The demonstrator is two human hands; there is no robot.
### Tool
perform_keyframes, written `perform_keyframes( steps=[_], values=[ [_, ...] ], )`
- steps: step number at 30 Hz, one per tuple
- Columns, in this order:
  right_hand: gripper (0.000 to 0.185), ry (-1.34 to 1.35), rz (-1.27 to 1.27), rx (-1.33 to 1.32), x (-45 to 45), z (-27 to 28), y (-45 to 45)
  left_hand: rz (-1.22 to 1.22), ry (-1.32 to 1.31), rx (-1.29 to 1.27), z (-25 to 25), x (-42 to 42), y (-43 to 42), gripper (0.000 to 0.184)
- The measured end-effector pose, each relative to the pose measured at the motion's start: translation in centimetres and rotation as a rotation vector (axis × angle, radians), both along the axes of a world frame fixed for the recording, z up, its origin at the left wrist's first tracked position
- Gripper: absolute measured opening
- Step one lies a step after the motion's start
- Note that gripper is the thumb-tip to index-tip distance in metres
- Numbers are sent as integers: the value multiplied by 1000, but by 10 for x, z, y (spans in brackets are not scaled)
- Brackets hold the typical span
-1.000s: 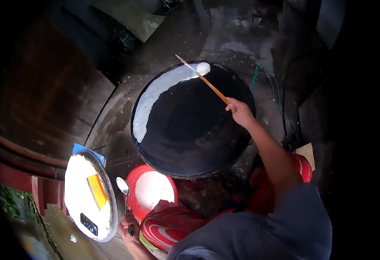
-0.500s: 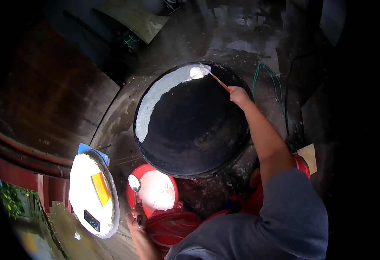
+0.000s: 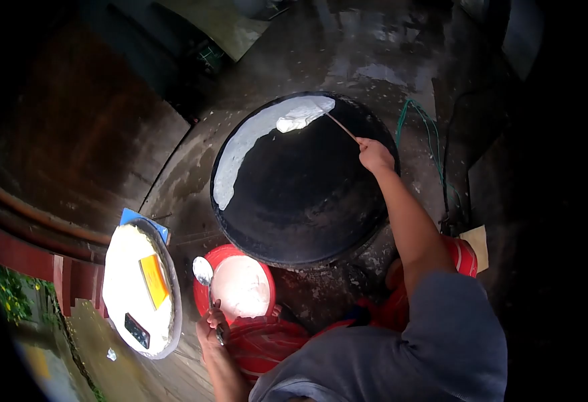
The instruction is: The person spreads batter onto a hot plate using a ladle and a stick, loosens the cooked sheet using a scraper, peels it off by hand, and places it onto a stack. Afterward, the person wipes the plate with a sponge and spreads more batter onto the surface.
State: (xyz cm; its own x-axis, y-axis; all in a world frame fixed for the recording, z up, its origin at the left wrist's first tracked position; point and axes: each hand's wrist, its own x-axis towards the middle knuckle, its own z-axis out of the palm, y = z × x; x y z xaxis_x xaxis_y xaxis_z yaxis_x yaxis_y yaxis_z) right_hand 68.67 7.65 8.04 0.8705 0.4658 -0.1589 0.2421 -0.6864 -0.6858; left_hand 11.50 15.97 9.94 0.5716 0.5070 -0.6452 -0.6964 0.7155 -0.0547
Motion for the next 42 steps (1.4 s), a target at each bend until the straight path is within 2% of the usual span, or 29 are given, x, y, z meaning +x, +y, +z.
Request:
perform_keyframes(
  steps=[1, 3, 4, 5, 7, 9, 10, 13, 15, 17, 19, 21, 23, 25, 27, 29, 30, 31, 33, 35, 37, 39, 40, 42],
  values=[
    [33, -14, -68, 108, 12, -23, -3, -7, 37, 17, -1, 1, -2, 33],
    [34, 252, 13, 457, 10, -62, 16, -16, 80, 34, 1, 2, -3, 33],
    [35, 156, 107, 327, -13, -47, 26, -17, 64, 30, 0, 3, -4, 32],
    [33, 177, 150, 195, -41, -20, 36, -17, 48, 25, 0, 4, -4, 32],
    [31, 103, 238, 115, -56, 3, 42, -20, 37, 10, -2, 3, -4, 32],
    [30, 57, 148, 38, -53, 29, 34, -43, 22, 33, 0, 2, -5, 32],
    [30, 42, 121, 57, -30, -9, 44, -49, 11, 41, -1, 3, -6, 31],
    [31, 2, 254, -2, -57, -13, 66, -50, 40, 59, 0, 4, -7, 31],
    [30, -31, 298, -55, -70, -3, 65, -43, 38, 58, 0, 2, -7, 31],
    [29, -80, 357, -104, -82, 34, 41, -62, 6, 53, -5, -2, -4, 31],
    [29, -169, 165, -100, -77, 36, 13, -62, 11, 50, -3, -2, -5, 32],
    [30, -57, -45, -17, -55, 7, -1, -32, 74, 85, 0, -2, -9, 32],
    [31, 33, 106, 185, -50, -45, 14, -24, 70, 79, -6, -5, -9, 32],
    [30, -9, 264, 47, -100, -13, 35, -21, 65, 72, -10, -5, -8, 32],
    [29, -31, 362, 22, -112, 13, 43, -12, 58, 55, -8, -4, -6, 32],
    [29, -165, 276, -78, -95, 34, 43, -9, 60, 55, -6, -3, -5, 32],
    [29, -152, 135, -117, -88, 44, 42, -3, 61, 53, -7, -4, -7, 32],
    [30, -121, 47, -8, -63, 20, 45, 4, 62, 52, -7, -4, -8, 32],
    [30, -20, 217, 83, -41, -24, 61, 11, 84, 71, -6, -3, -8, 32],
    [30, -95, 416, 6, -85, -18, 65, 24, 88, 67, -5, -2, -6, 32],
    [28, -128, 452, 16, -101, 6, 52, 41, 83, 51, -5, -2, -8, 32],
    [26, 204, 542, -13, -85, 21, 34, 9, 114, 95, -2, -3, -7, 32],
    [26, 56, 492, 3, -79, 30, 23, -8, 133, 101, -3, -4, -6, 32],
    [27, -2, 282, 45, -81, 25, 19, 2, 123, 96, -2, -3, -7, 32]
  ],
)
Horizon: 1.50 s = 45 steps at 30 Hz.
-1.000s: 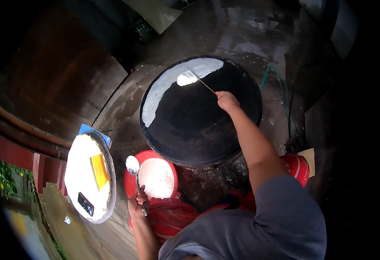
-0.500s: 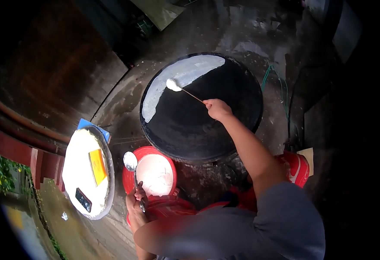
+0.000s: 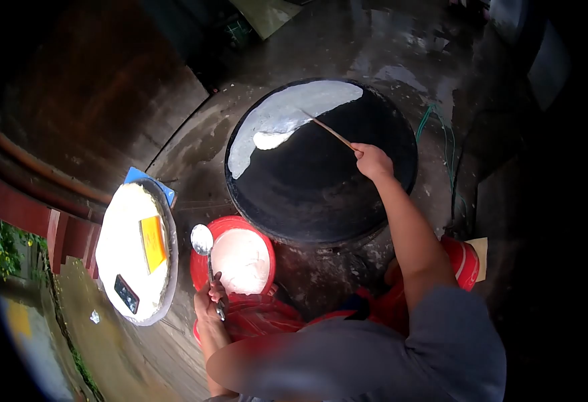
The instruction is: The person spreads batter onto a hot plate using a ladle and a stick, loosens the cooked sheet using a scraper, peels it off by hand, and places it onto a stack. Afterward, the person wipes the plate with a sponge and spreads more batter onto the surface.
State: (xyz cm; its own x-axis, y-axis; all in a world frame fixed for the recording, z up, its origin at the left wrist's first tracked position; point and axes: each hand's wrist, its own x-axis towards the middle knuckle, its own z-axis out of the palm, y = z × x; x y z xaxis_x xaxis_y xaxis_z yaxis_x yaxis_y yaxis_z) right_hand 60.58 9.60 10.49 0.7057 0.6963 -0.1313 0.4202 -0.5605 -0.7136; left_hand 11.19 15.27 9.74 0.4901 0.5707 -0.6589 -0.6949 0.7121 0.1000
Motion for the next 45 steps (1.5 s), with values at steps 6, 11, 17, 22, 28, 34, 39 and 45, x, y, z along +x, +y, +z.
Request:
perform_keyframes(
  steps=[6, 11, 17, 22, 28, 34, 39, 45],
  values=[
    [27, -21, 282, -71, -48, 0, 15, 1, -3, -19, -1, 0, -2, 32],
    [29, -28, 49, 9, -18, -30, 9, -21, 22, 35, -2, 0, -4, 31],
    [26, 22, 417, 26, -56, -20, 9, -28, 0, 36, -3, -5, -6, 31],
    [28, -5, 249, -33, -74, -20, 12, -9, -8, 73, -7, -10, -7, 32],
    [27, -168, 393, -131, -86, 25, -25, -36, -3, 76, -5, -17, -10, 32],
    [27, 179, 168, 131, -83, -45, -29, -45, -2, 97, -8, -21, -16, 32],
    [28, 180, 244, 20, -144, -34, -76, -61, -32, 95, -5, -27, -20, 33],
    [40, -161, 421, -105, -198, -3, -160, -72, -49, 146, -6, -34, -22, 33]
  ],
)
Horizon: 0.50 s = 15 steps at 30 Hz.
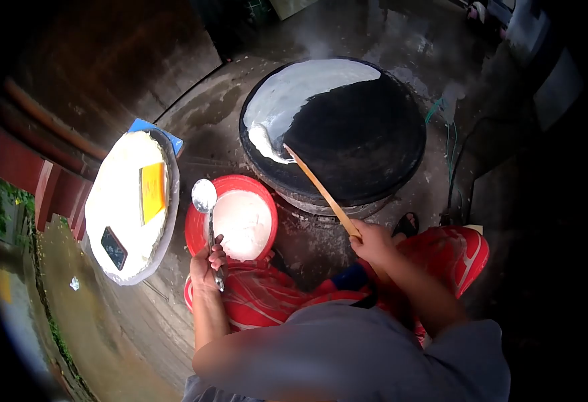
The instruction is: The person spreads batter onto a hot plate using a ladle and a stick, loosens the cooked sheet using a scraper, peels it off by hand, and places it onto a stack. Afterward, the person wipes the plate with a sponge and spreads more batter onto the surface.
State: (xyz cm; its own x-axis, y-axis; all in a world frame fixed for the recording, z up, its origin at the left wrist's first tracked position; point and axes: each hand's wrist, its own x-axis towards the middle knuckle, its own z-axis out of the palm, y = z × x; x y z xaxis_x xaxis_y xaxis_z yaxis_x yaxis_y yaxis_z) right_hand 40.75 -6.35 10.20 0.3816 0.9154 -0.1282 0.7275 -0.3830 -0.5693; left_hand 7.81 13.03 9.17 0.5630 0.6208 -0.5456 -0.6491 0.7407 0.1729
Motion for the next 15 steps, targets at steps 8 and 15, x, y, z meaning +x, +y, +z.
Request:
perform_keyframes(
  steps=[8, 15],
  values=[
    [59, -442, 60, 167, -81, -45, 174, -11, -16, 51, -3, -2, -2, 33],
    [63, -319, -33, 51, -110, -70, 211, 16, 5, 58, -2, -10, -8, 33]
  ],
)
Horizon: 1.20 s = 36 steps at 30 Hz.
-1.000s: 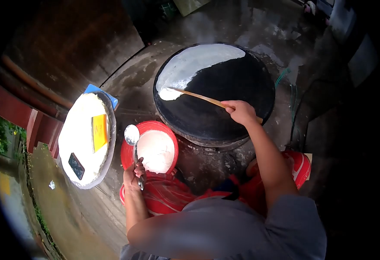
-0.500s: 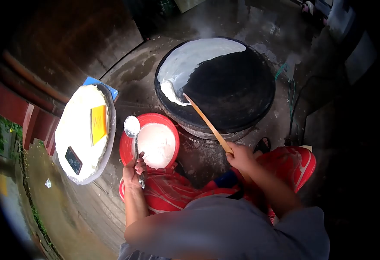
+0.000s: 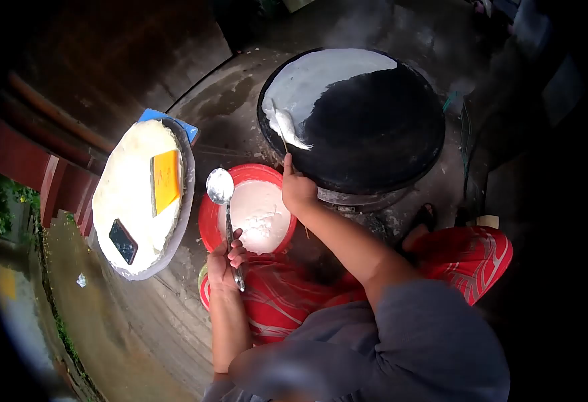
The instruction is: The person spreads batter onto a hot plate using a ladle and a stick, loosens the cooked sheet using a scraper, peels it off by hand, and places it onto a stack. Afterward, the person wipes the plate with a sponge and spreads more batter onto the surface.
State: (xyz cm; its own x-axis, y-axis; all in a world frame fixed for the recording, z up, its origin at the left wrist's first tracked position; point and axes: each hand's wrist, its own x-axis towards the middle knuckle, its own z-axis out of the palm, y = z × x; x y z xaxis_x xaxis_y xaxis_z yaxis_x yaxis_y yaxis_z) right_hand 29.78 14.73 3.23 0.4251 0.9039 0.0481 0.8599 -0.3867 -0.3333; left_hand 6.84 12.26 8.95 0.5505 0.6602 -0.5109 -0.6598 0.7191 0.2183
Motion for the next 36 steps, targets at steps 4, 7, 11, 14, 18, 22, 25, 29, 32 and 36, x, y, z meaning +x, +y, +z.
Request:
perform_keyframes(
  steps=[4, 7, 11, 14, 18, 22, 25, 29, 32, 36],
  values=[
    [62, 272, -49, -94, -19, 60, -70, -1, 50, 43, 4, -6, -2, 34],
    [62, 100, -47, -45, -21, 8, -26, 16, 9, 6, 6, -3, -3, 34],
    [73, 165, -151, -69, -13, 4, -9, 3, 48, -7, 8, -6, -5, 34],
    [81, 300, -173, -98, -19, 39, -78, -36, -3, 54, 0, -10, -5, 35],
    [82, 179, -97, 18, -37, 5, -66, -28, -4, 43, 4, -5, -5, 34],
    [78, 205, -213, -8, -14, 9, -58, -43, 25, 16, 5, -5, -5, 34],
    [81, 309, -229, 11, -16, 33, -121, -78, 14, 57, -4, -10, -1, 34],
    [82, 208, -71, -62, -35, 16, -103, -56, 37, 34, 3, -5, -3, 34],
    [82, 217, -173, -22, -12, 2, -91, -62, 54, 46, 4, -3, -2, 33],
    [83, 307, -244, 11, -4, 25, -158, -79, 69, 63, -3, -8, 1, 31]
  ],
)
